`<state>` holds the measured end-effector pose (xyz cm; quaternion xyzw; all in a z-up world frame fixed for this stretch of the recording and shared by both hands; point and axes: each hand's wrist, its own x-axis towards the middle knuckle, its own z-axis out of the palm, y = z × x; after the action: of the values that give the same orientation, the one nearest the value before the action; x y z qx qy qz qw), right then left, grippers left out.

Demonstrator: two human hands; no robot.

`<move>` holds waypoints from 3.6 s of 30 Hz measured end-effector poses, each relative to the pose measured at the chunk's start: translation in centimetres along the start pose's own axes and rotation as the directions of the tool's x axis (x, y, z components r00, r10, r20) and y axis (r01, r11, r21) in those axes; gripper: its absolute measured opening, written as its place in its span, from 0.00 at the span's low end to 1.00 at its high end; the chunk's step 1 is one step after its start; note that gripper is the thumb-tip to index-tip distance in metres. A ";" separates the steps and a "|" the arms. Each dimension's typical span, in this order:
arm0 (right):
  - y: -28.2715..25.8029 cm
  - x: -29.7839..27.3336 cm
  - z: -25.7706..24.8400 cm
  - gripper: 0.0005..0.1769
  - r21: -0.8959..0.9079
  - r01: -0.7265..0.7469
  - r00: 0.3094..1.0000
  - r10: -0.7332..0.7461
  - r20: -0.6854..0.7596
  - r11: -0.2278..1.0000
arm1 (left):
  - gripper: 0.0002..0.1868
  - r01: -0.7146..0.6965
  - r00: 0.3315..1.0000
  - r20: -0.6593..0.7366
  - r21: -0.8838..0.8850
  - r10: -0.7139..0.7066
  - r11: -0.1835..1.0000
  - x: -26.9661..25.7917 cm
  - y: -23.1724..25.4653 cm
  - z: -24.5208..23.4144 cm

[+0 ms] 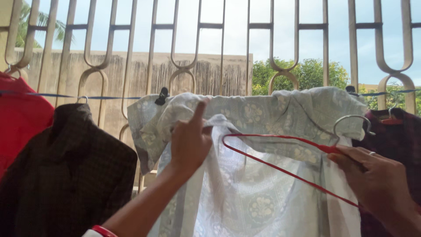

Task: The person hangs a light-colored patterned shirt on a clothesline using black clips and a red hanger. They smooth the fabric, attach clips to the shoulders, and adjust the hanger to secure the shirt for drying.

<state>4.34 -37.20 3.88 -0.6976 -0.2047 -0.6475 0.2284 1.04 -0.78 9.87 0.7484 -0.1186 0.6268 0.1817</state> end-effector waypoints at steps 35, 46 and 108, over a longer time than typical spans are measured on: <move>-13.1 10.4 8.4 0.14 0.351 0.105 0.976 -0.165 0.145 0.930 | 0.33 0.022 0.910 0.401 -0.301 0.105 0.953 7.8 1.6 -5.3; -6.5 8.6 5.7 0.15 0.301 -0.049 0.999 0.040 0.036 0.952 | 0.35 0.010 0.962 0.260 -0.360 0.090 0.933 7.7 0.9 -3.3; -0.1 13.1 4.1 0.36 0.185 0.058 0.991 -0.080 0.110 0.981 | 0.38 -0.235 0.967 -0.013 -0.436 0.255 0.869 10.6 4.0 5.5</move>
<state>8.59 -34.90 16.71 -0.7031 -0.3001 -0.5917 0.2560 6.34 -6.17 19.89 0.6818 -0.3532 0.5854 0.2602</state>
